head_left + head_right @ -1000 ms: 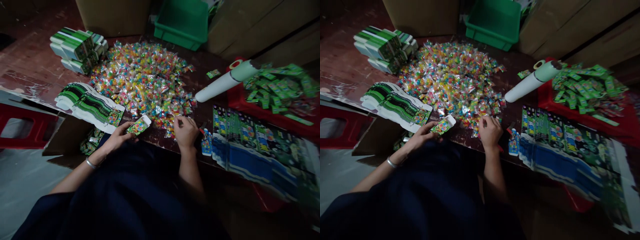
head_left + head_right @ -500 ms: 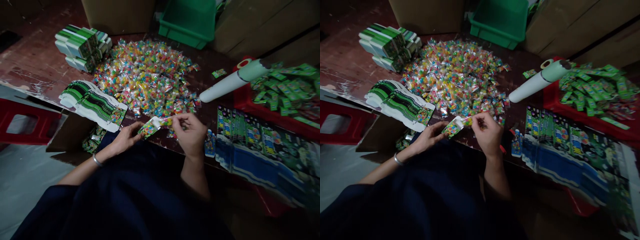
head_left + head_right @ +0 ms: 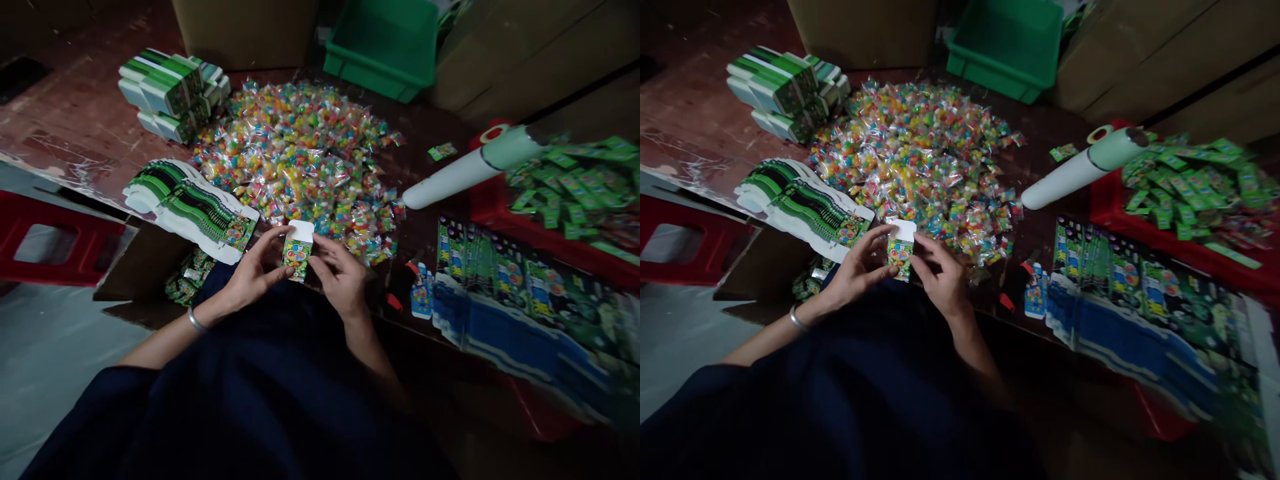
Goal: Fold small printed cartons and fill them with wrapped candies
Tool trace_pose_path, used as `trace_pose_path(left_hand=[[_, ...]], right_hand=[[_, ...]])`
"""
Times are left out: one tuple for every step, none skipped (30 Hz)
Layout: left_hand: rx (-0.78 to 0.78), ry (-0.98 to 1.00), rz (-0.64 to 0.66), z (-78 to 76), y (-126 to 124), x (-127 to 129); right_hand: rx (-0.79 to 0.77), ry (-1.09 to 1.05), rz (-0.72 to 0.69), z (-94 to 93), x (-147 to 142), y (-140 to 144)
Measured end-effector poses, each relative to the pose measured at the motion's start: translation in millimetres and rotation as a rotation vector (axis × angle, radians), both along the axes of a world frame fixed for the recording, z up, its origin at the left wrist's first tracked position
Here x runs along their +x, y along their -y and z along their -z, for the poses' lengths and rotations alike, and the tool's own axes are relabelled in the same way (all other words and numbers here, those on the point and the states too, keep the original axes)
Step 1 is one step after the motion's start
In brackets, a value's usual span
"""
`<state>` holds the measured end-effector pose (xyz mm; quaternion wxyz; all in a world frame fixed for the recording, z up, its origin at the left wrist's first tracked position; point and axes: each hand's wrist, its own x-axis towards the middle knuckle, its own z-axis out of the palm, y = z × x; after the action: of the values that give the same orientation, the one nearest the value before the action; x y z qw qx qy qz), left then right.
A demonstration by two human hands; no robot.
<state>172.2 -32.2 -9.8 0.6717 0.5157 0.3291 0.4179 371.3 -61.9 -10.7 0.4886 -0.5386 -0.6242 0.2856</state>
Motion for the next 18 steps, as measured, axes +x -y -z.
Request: trace_pose_path(left_hand=[[-0.004, -0.004, 0.007, -0.6, 0, 0], [-0.007, -0.015, 0.016, -0.7, 1, -1], [-0.011, -0.026, 0.026, -0.2, 1, -1], [-0.017, -0.03, 0.038, 0.7, 2, -1], [-0.029, -0.027, 0.05, 1.9, 2, -1], [-0.045, -0.013, 0.059, 3.2, 3, -1], [-0.062, 0.004, 0.065, 4.3, 4, 0], [-0.08, 0.02, 0.069, 5.1, 4, 0], [-0.095, 0.034, 0.066, 5.5, 4, 1], [-0.106, 0.05, 0.057, 5.3, 4, 1], [-0.115, 0.066, 0.042, 4.8, 4, 2], [-0.122, 0.083, 0.026, 3.8, 4, 2], [-0.132, 0.095, 0.012, 2.7, 4, 2], [-0.139, 0.102, 0.003, 1.5, 4, 2], [-0.144, 0.101, 0.0, 0.4, 4, 1], [-0.144, 0.091, 0.003, -0.5, 3, 0], [-0.139, 0.076, 0.008, -1.0, 3, -1], [-0.127, 0.057, 0.009, -1.2, 3, -2]], right_hand=[[-0.004, -0.007, -0.008, 6.0, -3, 2], [-0.002, -0.01, -0.005, 11.2, -5, 4], [0.004, -0.011, 0.007, 15.2, -8, 5], [0.012, -0.007, 0.026, 18.0, -10, 5], [0.021, -0.001, 0.046, 19.5, -12, 5], [0.03, 0.004, 0.06, 20.0, -14, 4], [0.038, 0.005, 0.065, 19.6, -16, 3], [0.042, -0.002, 0.062, 18.6, -18, 2], [0.045, -0.021, 0.053, 17.2, -20, 1], [0.048, -0.058, 0.044, 15.7, -21, 0], [0.051, -0.108, 0.042, 14.0, -23, -1], [0.057, -0.164, 0.049, 12.2, -25, -2], [0.058, -0.217, 0.063, 10.3, -26, -3], [0.056, -0.256, 0.068, 8.3, -27, -4], [0.046, -0.279, 0.057, 6.0, -27, -5], [0.03, -0.289, 0.034, 3.5, -27, -6], [0.007, -0.292, 0.003, 0.8, -26, -8], [-0.023, -0.296, -0.026, -1.8, -25, -9]])
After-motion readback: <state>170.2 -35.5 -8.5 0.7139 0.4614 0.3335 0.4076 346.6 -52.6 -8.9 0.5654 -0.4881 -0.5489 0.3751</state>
